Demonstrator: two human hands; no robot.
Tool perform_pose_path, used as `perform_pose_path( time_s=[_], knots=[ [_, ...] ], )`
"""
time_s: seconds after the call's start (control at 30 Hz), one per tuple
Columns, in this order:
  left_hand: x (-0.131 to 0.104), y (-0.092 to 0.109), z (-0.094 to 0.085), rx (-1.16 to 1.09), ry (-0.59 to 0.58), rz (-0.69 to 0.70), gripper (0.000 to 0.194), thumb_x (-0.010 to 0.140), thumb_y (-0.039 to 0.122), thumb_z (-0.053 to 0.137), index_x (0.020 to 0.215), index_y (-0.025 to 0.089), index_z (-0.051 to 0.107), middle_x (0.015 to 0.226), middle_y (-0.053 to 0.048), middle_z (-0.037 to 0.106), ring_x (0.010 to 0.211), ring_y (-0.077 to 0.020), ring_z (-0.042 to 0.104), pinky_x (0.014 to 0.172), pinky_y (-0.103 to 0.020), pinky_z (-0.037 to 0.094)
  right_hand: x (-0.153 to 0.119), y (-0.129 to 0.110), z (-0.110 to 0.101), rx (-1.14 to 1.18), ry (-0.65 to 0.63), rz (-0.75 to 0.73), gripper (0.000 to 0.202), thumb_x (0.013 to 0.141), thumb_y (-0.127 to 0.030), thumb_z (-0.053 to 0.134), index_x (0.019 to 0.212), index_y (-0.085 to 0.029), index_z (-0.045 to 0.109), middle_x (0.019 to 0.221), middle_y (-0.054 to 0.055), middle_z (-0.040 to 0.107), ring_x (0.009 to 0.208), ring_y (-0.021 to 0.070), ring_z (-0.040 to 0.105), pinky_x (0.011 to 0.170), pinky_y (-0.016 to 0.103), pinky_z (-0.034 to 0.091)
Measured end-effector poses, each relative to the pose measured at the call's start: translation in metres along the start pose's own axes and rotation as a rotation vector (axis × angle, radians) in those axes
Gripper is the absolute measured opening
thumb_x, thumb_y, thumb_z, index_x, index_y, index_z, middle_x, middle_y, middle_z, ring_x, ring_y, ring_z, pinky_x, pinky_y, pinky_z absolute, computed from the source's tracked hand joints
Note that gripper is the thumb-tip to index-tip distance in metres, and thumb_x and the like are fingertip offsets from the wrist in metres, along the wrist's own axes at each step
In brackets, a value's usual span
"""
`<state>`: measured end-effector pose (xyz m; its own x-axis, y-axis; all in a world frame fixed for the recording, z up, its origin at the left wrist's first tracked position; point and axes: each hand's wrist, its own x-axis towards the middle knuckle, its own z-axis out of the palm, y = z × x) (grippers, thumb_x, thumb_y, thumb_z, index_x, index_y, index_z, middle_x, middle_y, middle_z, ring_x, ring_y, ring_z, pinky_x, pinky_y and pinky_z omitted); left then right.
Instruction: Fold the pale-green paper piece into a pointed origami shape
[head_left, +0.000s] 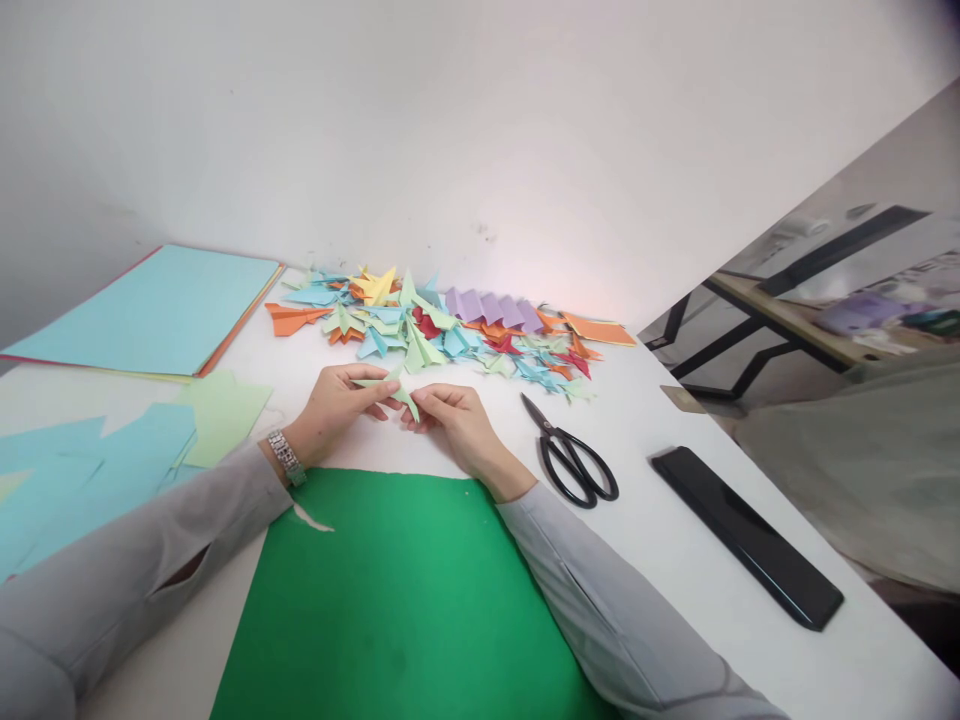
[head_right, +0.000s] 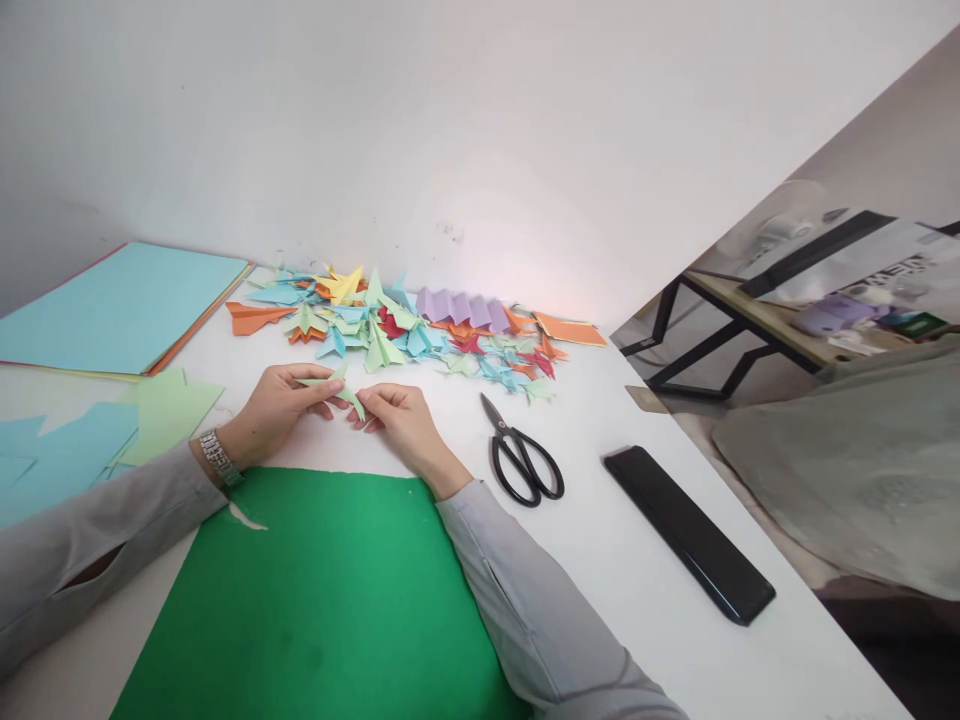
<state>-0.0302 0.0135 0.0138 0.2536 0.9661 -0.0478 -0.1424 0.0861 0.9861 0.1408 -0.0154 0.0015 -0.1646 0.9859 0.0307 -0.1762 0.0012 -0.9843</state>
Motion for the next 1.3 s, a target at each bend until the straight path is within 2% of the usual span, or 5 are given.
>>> perform_pose_path(
  time_s=[0.23, 0.53, 0.87, 1.1, 1.3],
  knots=[
    [0.0001, 0.0024, 0.0036, -0.043, 0.058, -0.008, 0.038, 0.052, 0.030, 0.087, 0.076, 0.010, 0.066, 0.059, -0.005, 0.069, 0.059, -0.0215, 0.071, 0.047, -0.023, 0.051, -0.0007, 0.0009, -0.0007, -0.033, -0.016, 0.006, 0.030, 0.070, -0.046, 0.074, 0.066, -0.017, 0.070, 0.061, 0.003, 0.069, 0.052, 0.0115, 0.058, 0.055, 0.026, 0.045],
    [-0.0024, 0.0047, 0.0041, -0.030, 0.084, -0.006, 0.037, 0.046, 0.026, 0.088, 0.070, 0.010, 0.065, 0.057, -0.003, 0.067, 0.057, -0.0218, 0.070, 0.047, -0.025, 0.052, 0.0013, 0.0027, 0.0029, -0.114, -0.031, -0.005, 0.044, 0.062, -0.059, 0.075, 0.067, -0.017, 0.066, 0.059, 0.001, 0.067, 0.051, 0.0108, 0.056, 0.056, 0.027, 0.046],
    [-0.0017, 0.0031, 0.0036, -0.005, 0.104, -0.003, 0.037, 0.048, 0.026, 0.088, 0.071, 0.011, 0.063, 0.057, -0.004, 0.068, 0.058, -0.0238, 0.071, 0.049, -0.027, 0.053, 0.0006, 0.0035, 0.0001, -0.108, -0.035, 0.010, 0.039, 0.070, -0.056, 0.071, 0.068, -0.018, 0.065, 0.061, 0.001, 0.066, 0.054, 0.0123, 0.056, 0.056, 0.027, 0.043],
    [-0.0028, 0.0043, 0.0037, 0.051, 0.108, 0.003, 0.036, 0.049, 0.028, 0.087, 0.067, 0.013, 0.061, 0.049, -0.001, 0.065, 0.048, -0.0187, 0.067, 0.046, -0.025, 0.051, -0.0003, 0.0031, 0.0042, -0.259, -0.014, -0.043, 0.039, 0.066, -0.055, 0.074, 0.067, -0.017, 0.064, 0.057, -0.001, 0.062, 0.050, 0.0103, 0.052, 0.052, 0.026, 0.040],
    [-0.0023, 0.0028, 0.0016, 0.076, 0.072, 0.011, 0.034, 0.050, 0.028, 0.086, 0.070, 0.014, 0.061, 0.052, 0.000, 0.066, 0.048, -0.0161, 0.065, 0.047, -0.023, 0.048, 0.0015, 0.0051, 0.0022, -0.218, -0.050, -0.043, 0.041, 0.067, -0.057, 0.072, 0.068, -0.017, 0.064, 0.059, 0.000, 0.064, 0.050, 0.0107, 0.054, 0.054, 0.026, 0.043]
  ],
)
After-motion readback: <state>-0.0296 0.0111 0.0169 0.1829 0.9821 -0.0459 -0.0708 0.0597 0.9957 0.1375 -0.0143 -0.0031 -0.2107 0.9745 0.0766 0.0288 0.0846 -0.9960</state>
